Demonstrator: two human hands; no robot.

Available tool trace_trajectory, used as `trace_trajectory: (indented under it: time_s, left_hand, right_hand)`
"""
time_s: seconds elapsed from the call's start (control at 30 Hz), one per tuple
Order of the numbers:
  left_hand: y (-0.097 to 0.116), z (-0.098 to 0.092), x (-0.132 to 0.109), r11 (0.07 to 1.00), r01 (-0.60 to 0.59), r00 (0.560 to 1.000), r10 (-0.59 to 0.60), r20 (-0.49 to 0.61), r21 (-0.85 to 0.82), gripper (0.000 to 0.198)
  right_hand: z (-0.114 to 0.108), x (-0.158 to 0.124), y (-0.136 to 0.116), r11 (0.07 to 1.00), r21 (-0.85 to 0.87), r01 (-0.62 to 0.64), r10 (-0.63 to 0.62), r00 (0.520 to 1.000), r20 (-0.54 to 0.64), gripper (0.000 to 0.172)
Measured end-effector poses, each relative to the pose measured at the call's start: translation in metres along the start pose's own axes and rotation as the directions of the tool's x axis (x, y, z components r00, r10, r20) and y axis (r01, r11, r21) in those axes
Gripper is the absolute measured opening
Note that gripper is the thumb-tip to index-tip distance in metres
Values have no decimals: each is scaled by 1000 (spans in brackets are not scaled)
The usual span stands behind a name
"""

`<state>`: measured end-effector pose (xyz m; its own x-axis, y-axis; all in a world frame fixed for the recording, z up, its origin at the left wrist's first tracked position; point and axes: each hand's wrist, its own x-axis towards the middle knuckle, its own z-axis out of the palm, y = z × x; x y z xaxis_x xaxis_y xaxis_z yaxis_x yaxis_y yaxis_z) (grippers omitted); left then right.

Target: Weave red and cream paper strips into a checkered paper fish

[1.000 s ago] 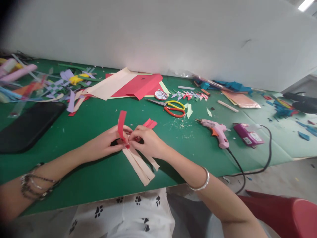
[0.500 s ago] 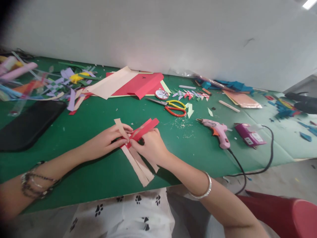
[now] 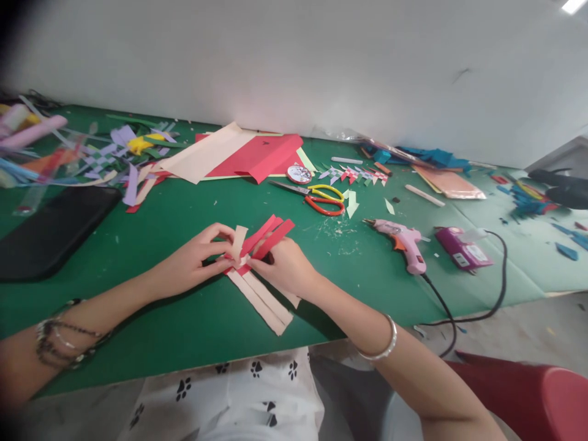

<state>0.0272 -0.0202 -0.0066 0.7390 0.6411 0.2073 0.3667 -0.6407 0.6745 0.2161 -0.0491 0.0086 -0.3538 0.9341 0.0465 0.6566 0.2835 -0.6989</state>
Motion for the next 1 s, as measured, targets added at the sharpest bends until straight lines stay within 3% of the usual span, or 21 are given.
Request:
trace_trajectory:
  time_s: [0.33, 0.5, 0.7, 1.0]
  left_hand:
    - [2, 0, 2, 1000, -13, 999, 14, 50, -19, 21]
    - [2, 0, 1, 1000, 5, 1000, -5, 29, -11, 20]
    - [2, 0, 2, 1000, 13, 1000, -13, 6, -27, 20]
    - [0, 1, 3, 1000, 11, 1000, -11, 22, -27, 19]
  right_hand:
    - [-14, 5, 12, 997, 57, 54, -57, 997, 61, 5]
    - [-15, 8, 8, 993, -80, -89, 93, 994, 50, 6]
    - [-10, 11, 4, 959, -234, -162, 161, 987, -21, 26]
    - [-13, 10, 10, 977, -160, -142, 124, 985, -116, 27]
